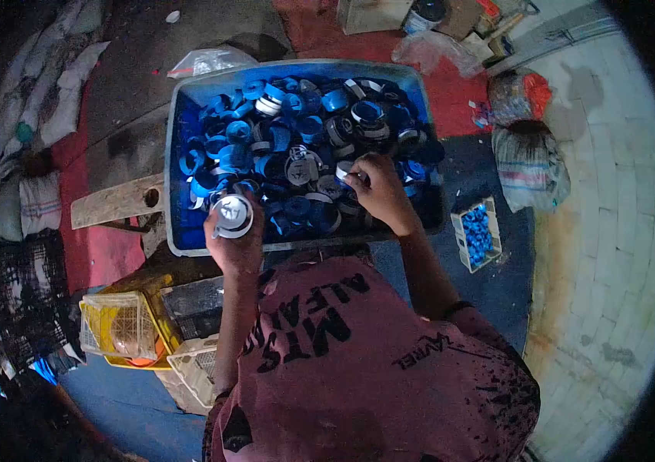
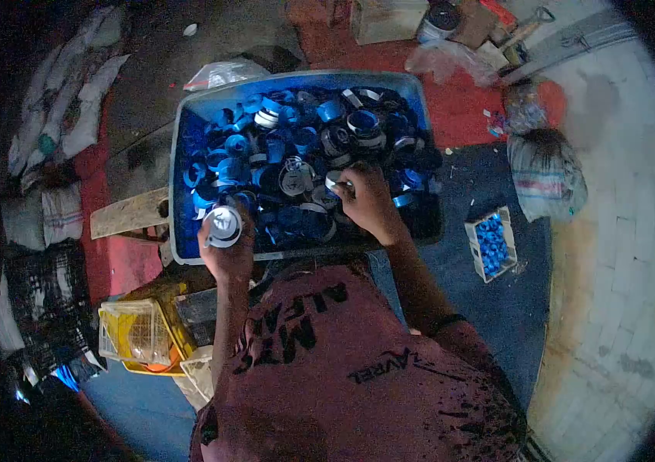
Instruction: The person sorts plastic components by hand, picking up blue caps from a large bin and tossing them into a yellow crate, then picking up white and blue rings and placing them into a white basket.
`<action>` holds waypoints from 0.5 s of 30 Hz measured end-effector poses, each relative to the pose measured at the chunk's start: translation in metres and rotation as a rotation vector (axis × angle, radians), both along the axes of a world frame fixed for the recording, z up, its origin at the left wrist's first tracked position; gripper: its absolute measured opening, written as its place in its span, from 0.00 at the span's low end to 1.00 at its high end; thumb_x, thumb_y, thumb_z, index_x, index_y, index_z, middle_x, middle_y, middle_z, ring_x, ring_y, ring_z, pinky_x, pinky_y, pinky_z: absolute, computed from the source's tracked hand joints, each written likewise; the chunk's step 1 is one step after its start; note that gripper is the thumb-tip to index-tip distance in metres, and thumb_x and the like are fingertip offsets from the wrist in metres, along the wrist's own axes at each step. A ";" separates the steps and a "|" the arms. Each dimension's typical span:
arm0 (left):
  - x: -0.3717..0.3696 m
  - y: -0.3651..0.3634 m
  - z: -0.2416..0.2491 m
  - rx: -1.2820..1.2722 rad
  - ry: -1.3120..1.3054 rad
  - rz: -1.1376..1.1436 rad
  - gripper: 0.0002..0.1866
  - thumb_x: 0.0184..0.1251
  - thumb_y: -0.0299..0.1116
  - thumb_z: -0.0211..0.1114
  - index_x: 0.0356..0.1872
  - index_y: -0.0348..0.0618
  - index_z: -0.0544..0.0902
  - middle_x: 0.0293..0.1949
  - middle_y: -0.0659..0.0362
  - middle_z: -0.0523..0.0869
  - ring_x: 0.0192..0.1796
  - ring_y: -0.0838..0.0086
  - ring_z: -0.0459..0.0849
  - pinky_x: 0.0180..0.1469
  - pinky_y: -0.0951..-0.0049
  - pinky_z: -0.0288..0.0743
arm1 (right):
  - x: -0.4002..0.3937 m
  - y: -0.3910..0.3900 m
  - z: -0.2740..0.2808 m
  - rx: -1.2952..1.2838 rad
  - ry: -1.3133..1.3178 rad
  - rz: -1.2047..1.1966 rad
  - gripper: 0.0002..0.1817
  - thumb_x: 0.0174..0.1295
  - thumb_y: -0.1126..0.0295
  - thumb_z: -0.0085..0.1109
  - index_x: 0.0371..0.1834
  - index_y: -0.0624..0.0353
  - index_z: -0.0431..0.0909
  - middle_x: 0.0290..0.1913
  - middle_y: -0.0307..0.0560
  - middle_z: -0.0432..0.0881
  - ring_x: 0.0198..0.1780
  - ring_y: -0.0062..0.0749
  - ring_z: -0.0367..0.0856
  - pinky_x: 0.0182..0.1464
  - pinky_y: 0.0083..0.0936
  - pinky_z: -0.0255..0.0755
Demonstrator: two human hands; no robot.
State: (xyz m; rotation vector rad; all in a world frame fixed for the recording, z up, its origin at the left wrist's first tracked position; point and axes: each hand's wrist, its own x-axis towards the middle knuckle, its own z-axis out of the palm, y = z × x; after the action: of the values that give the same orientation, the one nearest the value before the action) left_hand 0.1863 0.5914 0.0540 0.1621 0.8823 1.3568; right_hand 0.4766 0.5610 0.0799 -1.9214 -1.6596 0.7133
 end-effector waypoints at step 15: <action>0.029 -0.011 0.012 -0.005 -0.368 -0.099 0.26 0.72 0.53 0.57 0.53 0.38 0.81 0.47 0.52 0.88 0.49 0.63 0.88 0.53 0.63 0.81 | -0.097 -0.006 0.042 0.583 0.203 0.743 0.12 0.55 0.69 0.75 0.42 0.51 0.84 0.64 0.42 0.75 0.72 0.42 0.69 0.67 0.49 0.66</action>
State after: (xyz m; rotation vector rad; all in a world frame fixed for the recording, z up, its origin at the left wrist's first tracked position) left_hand 0.2152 0.5801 0.0661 -0.0480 0.5611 1.2404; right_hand 0.3791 0.5549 0.1223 -0.7935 -2.1424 0.5587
